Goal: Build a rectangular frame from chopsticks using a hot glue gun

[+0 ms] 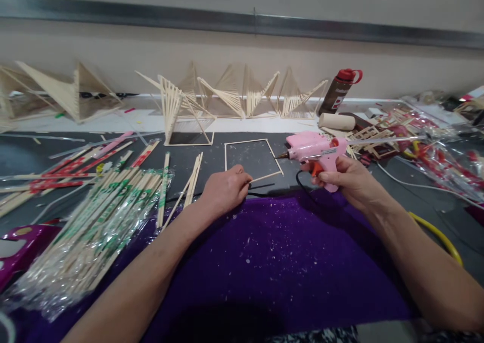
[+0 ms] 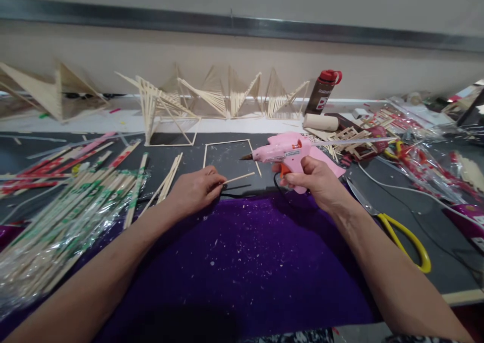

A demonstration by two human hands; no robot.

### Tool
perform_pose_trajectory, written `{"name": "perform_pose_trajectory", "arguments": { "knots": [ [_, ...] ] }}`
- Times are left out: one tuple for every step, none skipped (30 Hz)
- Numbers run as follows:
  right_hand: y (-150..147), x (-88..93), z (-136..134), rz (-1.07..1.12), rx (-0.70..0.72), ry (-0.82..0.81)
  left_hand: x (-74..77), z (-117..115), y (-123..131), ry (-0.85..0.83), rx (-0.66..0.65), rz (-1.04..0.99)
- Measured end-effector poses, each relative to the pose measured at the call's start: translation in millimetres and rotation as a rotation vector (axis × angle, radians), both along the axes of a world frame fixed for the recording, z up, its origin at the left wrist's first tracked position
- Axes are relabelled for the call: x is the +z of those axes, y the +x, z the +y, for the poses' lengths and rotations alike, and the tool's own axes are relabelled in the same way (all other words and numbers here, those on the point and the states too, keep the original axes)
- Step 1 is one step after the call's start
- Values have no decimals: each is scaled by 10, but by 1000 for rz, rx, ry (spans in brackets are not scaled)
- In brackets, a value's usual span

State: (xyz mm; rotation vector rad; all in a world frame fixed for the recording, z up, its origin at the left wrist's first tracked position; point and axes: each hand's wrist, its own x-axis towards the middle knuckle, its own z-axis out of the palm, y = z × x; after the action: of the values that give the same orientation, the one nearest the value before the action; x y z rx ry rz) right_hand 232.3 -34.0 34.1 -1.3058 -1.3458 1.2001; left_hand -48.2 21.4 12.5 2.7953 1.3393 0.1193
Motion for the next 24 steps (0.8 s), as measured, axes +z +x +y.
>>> {"name": "perform_pose_trajectory", "arguments": {
  "knots": [
    [9,-17,3,-17,-3,-6,3,3,-6,-2,9,-13],
    [19,-34,7,-34,-8,-10,5,6,-10,-3,18,-22],
    [28,-50,10,-49,-16,-11,8,7,-13,-2,27,-30],
    [35,-62,13,-61,-25,-11,9,7,-14,1,38,-36],
    [40,-70,15,-74,-33,-11,11,5,-14,5,46,-42],
    [43,-74,17,-88,-40,-8,11,4,-14,9,54,-47],
    [43,-73,18,-110,-48,-6,12,2,-14,17,63,-49],
    [42,-68,18,-143,-60,-6,13,2,-13,24,73,-49],
    [40,-61,19,-188,-79,-9,14,2,-13,32,84,-44],
    [38,-52,19,-238,-103,-13,17,3,-14,39,96,-36],
    [36,-43,20,-290,-128,-15,20,5,-14,43,106,-25],
    [34,-36,21,-339,-147,-13,25,6,-14,46,113,-13],
    [34,-31,24,-381,-161,-4,31,8,-13,45,117,0],
    [33,-30,27,-416,-169,12,37,9,-12,44,120,12],
    [32,-32,32,-446,-174,30,43,8,-10,43,123,24],
    [31,-38,37,-472,-178,42,49,7,-7,44,124,34],
    [29,-47,43,-491,-183,49,54,5,-4,45,126,42],
    [27,-57,49,-504,-188,51,57,2,-2,48,126,47],
    [23,-69,54,-511,-192,49,58,-1,1,52,124,50],
    [20,-81,58,-514,-194,47,57,-4,2,59,119,50],
    [17,-94,61,-516,-195,46,54,-8,4,66,112,49],
    [15,-106,62,-519,-197,48,49,-11,6,74,106,46],
    [15,-118,63,-525,-200,53,44,-15,7,83,103,42],
    [17,-131,64,-537,-200,58,38,-19,9,93,102,39]
  ]
}}
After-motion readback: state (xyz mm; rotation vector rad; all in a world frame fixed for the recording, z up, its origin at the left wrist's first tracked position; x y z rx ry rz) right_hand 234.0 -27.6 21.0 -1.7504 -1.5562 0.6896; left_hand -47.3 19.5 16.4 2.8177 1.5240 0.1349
